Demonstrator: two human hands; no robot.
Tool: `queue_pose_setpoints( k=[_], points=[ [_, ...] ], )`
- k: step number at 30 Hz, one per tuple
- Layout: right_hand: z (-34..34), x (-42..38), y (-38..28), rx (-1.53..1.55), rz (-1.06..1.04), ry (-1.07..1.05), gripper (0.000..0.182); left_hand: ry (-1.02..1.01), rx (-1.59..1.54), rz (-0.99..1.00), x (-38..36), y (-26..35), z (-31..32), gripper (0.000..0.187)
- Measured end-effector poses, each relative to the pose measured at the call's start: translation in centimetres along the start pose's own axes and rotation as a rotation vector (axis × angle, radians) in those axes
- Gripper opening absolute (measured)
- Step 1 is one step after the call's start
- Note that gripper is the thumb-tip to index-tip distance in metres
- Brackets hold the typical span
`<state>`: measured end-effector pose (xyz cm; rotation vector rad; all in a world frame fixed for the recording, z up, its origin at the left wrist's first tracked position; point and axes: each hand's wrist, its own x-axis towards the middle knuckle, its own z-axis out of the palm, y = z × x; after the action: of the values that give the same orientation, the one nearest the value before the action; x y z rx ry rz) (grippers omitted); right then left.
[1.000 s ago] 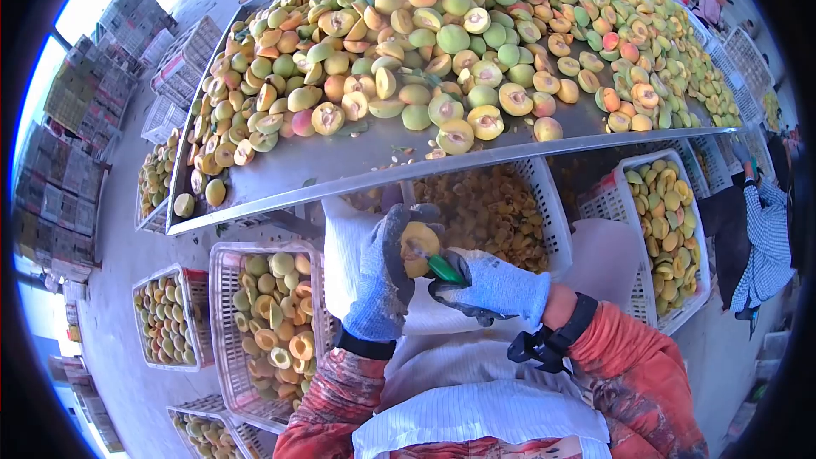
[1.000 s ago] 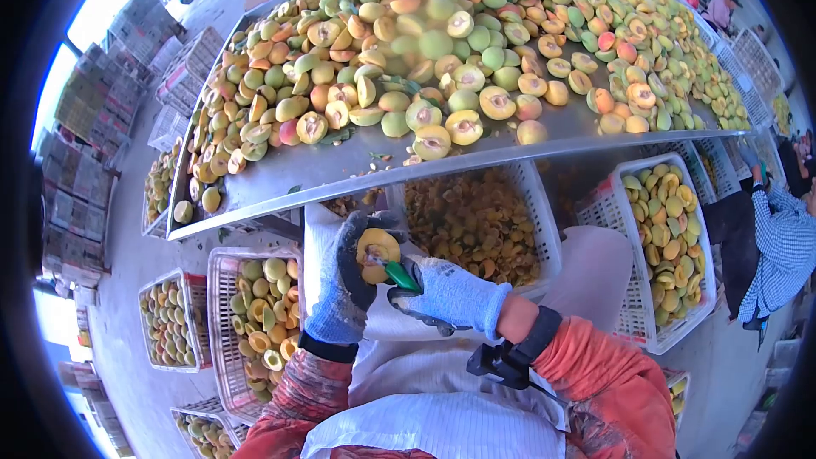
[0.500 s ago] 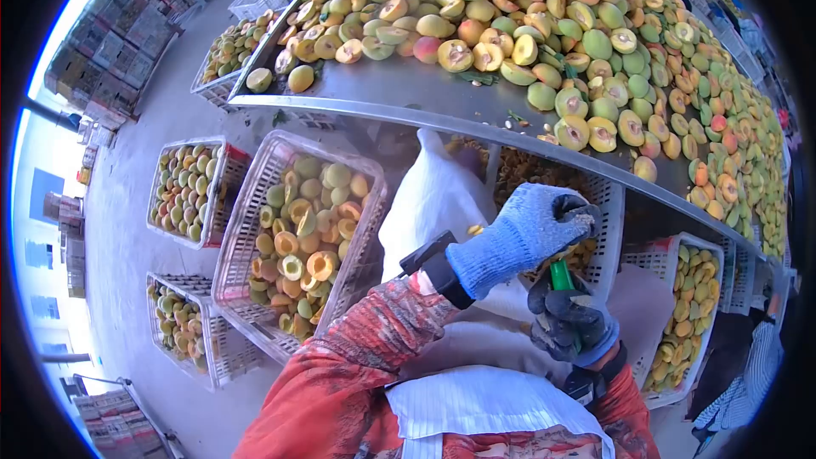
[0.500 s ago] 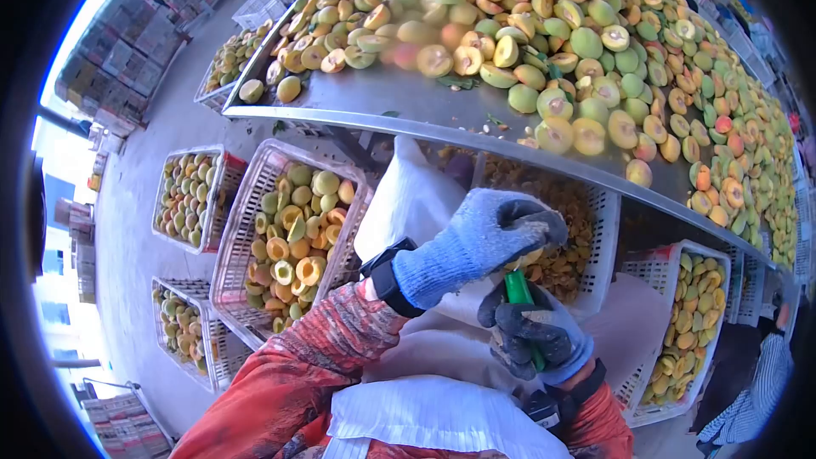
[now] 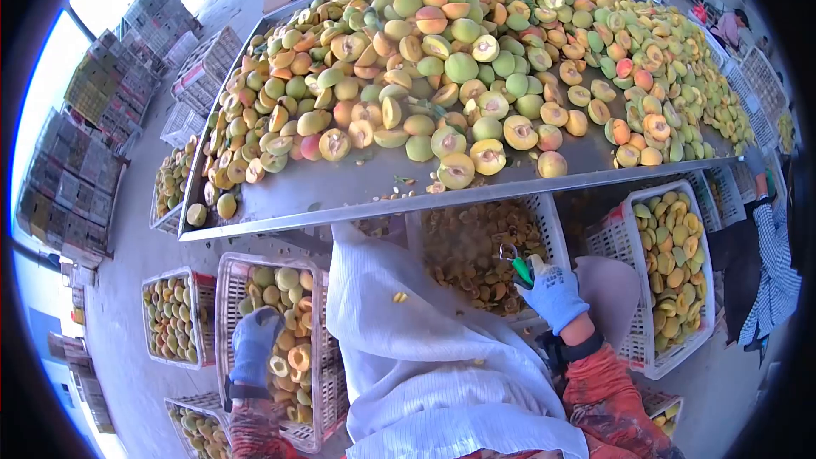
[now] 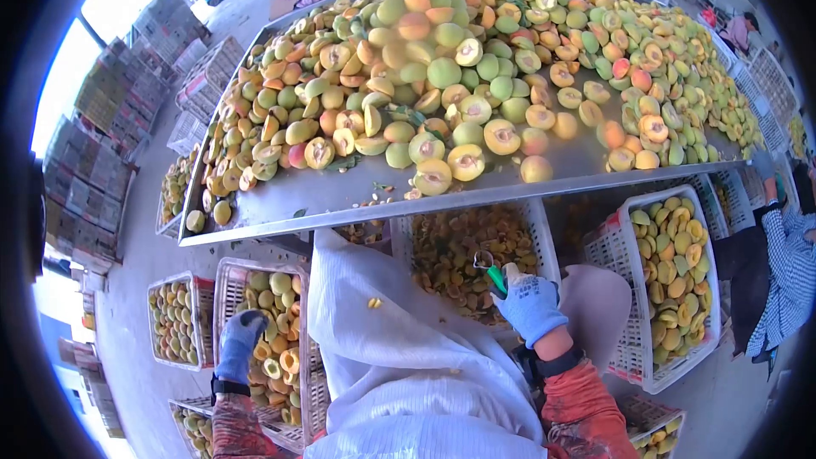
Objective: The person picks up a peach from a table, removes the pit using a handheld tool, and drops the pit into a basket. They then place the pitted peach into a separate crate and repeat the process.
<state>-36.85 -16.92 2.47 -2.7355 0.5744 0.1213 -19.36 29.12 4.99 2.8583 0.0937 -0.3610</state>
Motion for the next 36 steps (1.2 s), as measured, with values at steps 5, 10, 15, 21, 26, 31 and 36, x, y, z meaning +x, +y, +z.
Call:
queue_pose_setpoints(
  k=[5,10,15,21,26,31,36],
  points=[
    [1.0,0.4,-0.2,0.443,0.031,0.006,0.045,0.055,-0.802,0.262,5.8,10.4,1.0,0.031],
    [0.0,-0.1,-0.1,0.465,0.074,-0.038,0.042,-0.097,-0.070,0.542,8.1,33.8,3.6,0.048],
    [-0.3,-1.2,1.2,0.493,0.076,-0.013,0.051,-0.132,0.025,0.748,7.9,39.0,8.9,0.052],
    [-1.5,-0.8,-0.8,0.576,-0.088,0.130,0.049,-0.314,-0.402,0.574,9.5,33.4,6.7,0.046],
    [-2.5,-1.1,-4.9,0.626,-0.195,0.180,0.050,-0.573,-1.932,0.082,5.1,24.7,2.8,0.043],
    [-4.6,-1.2,-10.6,0.428,-0.373,0.215,0.036,-0.796,-1.991,0.329,0.4,20.9,2.4,0.045],
    [-4.9,-1.4,-14.5,0.218,-0.440,0.153,0.041,-0.601,-1.940,0.372,-3.1,21.1,2.8,0.052]
  ],
)
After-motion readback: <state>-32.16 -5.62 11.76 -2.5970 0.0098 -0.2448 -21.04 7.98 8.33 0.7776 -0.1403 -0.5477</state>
